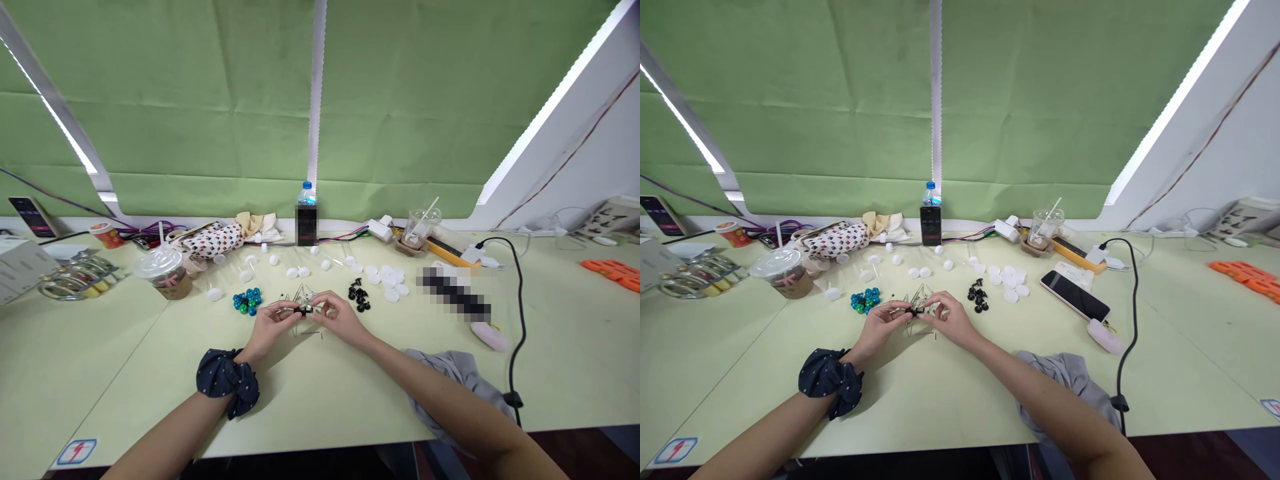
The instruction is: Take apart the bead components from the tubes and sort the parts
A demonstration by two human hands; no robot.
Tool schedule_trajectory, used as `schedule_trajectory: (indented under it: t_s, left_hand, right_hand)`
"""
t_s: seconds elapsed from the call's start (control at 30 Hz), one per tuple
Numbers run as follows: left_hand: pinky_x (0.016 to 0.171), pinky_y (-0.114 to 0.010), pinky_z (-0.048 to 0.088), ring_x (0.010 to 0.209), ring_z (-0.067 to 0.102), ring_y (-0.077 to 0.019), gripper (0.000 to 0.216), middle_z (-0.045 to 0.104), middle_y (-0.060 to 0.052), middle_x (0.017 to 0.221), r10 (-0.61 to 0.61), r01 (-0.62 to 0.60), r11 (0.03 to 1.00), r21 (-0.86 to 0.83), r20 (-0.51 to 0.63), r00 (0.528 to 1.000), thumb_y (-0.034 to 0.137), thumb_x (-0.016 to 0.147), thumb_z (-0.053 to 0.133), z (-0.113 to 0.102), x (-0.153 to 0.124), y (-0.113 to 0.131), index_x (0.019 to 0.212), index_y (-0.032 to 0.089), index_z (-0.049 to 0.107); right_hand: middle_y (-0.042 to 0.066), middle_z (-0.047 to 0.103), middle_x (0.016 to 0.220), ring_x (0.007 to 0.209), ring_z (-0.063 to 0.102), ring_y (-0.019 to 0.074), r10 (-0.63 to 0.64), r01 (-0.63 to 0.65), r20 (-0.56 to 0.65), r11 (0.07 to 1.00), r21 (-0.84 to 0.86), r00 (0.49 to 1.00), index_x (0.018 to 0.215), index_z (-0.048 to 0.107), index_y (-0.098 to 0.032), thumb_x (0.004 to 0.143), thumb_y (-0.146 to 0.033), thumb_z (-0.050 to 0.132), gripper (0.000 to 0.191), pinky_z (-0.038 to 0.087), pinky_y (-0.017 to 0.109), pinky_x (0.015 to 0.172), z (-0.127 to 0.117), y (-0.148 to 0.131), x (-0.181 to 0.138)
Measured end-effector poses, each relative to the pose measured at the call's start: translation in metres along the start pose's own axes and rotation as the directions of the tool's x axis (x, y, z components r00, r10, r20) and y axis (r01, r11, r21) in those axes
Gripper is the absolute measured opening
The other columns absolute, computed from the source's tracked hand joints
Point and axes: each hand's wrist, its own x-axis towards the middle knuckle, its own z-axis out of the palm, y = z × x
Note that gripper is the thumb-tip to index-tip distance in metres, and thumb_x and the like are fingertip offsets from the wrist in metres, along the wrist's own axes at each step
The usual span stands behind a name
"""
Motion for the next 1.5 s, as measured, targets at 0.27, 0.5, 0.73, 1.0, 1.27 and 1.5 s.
schedule_trajectory:
  t_s: [0.27,0.5,0.73,1.0,1.27,1.5]
  left_hand:
    - [0.079,-0.031,0.052,0.083,0.067,-0.0192,0.025,0.07,-0.007,0.092,0.009,-0.009,1.0,0.026,-0.001,1.0,0.027,0.068,0.075,-0.0007,0.0003,-0.0011,0.089,0.015,0.069]
    - [0.081,-0.034,0.053,0.08,0.068,-0.02,0.027,0.07,-0.007,0.091,0.0,0.0,1.0,-0.009,0.023,1.0,0.029,0.067,0.075,-0.0001,0.0007,0.0001,0.089,0.015,0.069]
    - [0.08,-0.034,0.053,0.083,0.067,-0.0203,0.028,0.07,-0.009,0.093,0.018,-0.018,1.0,0.016,-0.001,1.0,0.029,0.066,0.076,0.0002,0.0,0.0003,0.088,0.014,0.069]
    - [0.082,-0.035,0.053,0.084,0.066,-0.0203,0.028,0.07,-0.008,0.093,0.016,-0.015,0.999,0.033,-0.016,1.0,0.031,0.066,0.076,0.001,-0.0004,0.0028,0.088,0.015,0.07]
    - [0.081,-0.033,0.053,0.085,0.066,-0.02,0.026,0.07,-0.008,0.093,0.019,-0.019,0.999,0.033,-0.006,1.0,0.029,0.067,0.075,0.0002,0.0003,0.0016,0.088,0.015,0.07]
    - [0.081,-0.033,0.053,0.085,0.066,-0.0203,0.024,0.069,-0.008,0.093,0.024,-0.024,0.999,0.04,0.002,1.0,0.028,0.069,0.074,0.0,-0.0002,0.0013,0.088,0.015,0.07]
  right_hand:
    - [0.007,0.053,0.106,0.067,0.049,0.0098,-0.005,0.005,0.023,1.0,0.012,1.0,0.093,0.062,-0.022,0.074,-0.04,0.066,0.027,0.039,0.021,0.049,0.0006,-0.0019,-0.0009]
    - [0.008,0.055,0.104,0.079,0.054,0.014,-0.004,0.004,0.001,1.0,0.004,1.0,0.087,0.066,-0.021,0.077,-0.042,0.064,0.023,0.041,0.022,0.053,0.0017,-0.0009,-0.0003]
    - [0.007,0.055,0.103,0.081,0.055,0.0147,0.0,0.0,0.026,1.0,-0.005,1.0,0.084,0.067,-0.021,0.075,-0.042,0.065,0.023,0.039,0.021,0.05,0.0025,0.0021,-0.0008]
    - [0.007,0.055,0.104,0.075,0.055,0.0132,-0.026,0.027,0.035,0.999,-0.026,0.999,0.075,0.067,-0.02,0.076,-0.044,0.065,0.024,0.043,0.024,0.053,0.002,0.002,-0.0019]
    - [0.006,0.055,0.105,0.069,0.052,0.0109,-0.007,0.007,0.019,1.0,-0.008,1.0,0.081,0.064,-0.021,0.073,-0.042,0.067,0.023,0.042,0.023,0.053,0.001,0.0025,-0.0014]
    - [0.006,0.054,0.106,0.065,0.049,0.0091,0.002,-0.002,0.03,1.0,0.006,1.0,0.093,0.063,-0.023,0.074,-0.04,0.067,0.027,0.039,0.021,0.05,0.0011,0.0002,-0.0015]
